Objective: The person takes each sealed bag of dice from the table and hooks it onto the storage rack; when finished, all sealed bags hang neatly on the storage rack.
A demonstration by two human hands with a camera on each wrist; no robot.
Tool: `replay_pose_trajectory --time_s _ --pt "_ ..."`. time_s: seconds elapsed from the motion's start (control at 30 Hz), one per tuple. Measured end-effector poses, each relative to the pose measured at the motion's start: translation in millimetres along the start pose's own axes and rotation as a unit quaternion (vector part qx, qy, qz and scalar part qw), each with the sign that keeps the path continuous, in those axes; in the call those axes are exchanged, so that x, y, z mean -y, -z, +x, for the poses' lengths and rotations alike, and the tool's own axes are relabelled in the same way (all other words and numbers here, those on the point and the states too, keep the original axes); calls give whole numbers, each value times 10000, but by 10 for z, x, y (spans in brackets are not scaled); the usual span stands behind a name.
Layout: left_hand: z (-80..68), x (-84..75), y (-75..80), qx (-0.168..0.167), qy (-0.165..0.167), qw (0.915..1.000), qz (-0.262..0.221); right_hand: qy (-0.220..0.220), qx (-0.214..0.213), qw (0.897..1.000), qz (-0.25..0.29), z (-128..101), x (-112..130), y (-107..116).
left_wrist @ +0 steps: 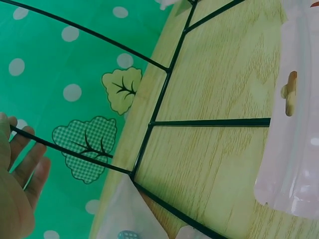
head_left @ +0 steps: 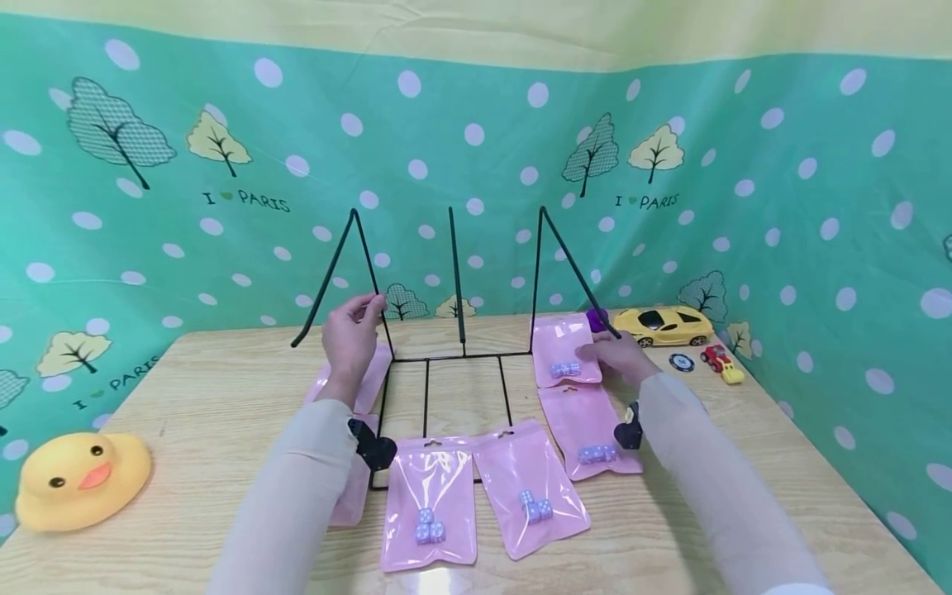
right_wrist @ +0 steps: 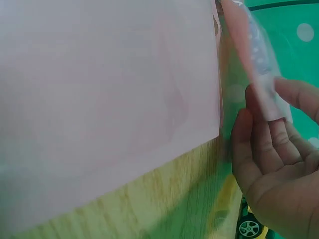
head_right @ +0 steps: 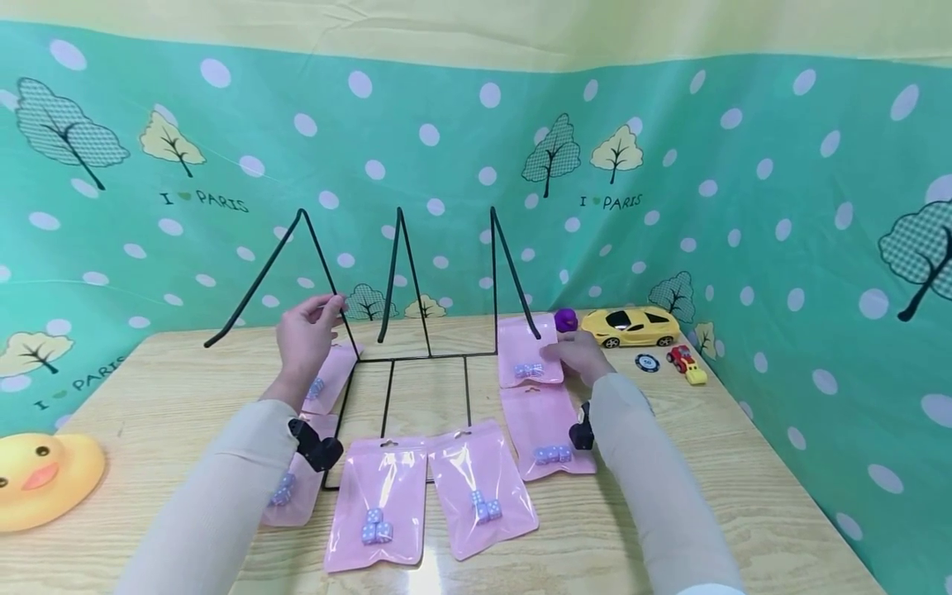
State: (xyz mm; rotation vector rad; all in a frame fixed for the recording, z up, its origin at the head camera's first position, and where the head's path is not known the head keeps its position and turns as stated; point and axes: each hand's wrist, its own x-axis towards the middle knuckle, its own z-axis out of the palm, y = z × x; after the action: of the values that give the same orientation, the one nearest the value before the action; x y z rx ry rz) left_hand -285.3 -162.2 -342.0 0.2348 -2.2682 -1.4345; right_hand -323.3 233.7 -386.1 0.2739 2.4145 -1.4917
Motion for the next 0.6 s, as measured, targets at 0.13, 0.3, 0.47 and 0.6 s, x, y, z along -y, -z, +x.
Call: replay_pose_trajectory --time_s 0.13,0.3,0.47,0.6 --pt "1 0 -7 -14 -38 10000 38 207 -34 9998 11 -26 -7 7" --pt "-6 1 -13 -11 -63 10000 39 316 -109 9993 137 -29 8 18" --pt "-5 11 -36 -113 -175 9996 214 338 -229 9992 6 -61 50 48" --pt "-5 6 -34 -171 -280 9991 264 542 -248 9982 -66 -124 101 70"
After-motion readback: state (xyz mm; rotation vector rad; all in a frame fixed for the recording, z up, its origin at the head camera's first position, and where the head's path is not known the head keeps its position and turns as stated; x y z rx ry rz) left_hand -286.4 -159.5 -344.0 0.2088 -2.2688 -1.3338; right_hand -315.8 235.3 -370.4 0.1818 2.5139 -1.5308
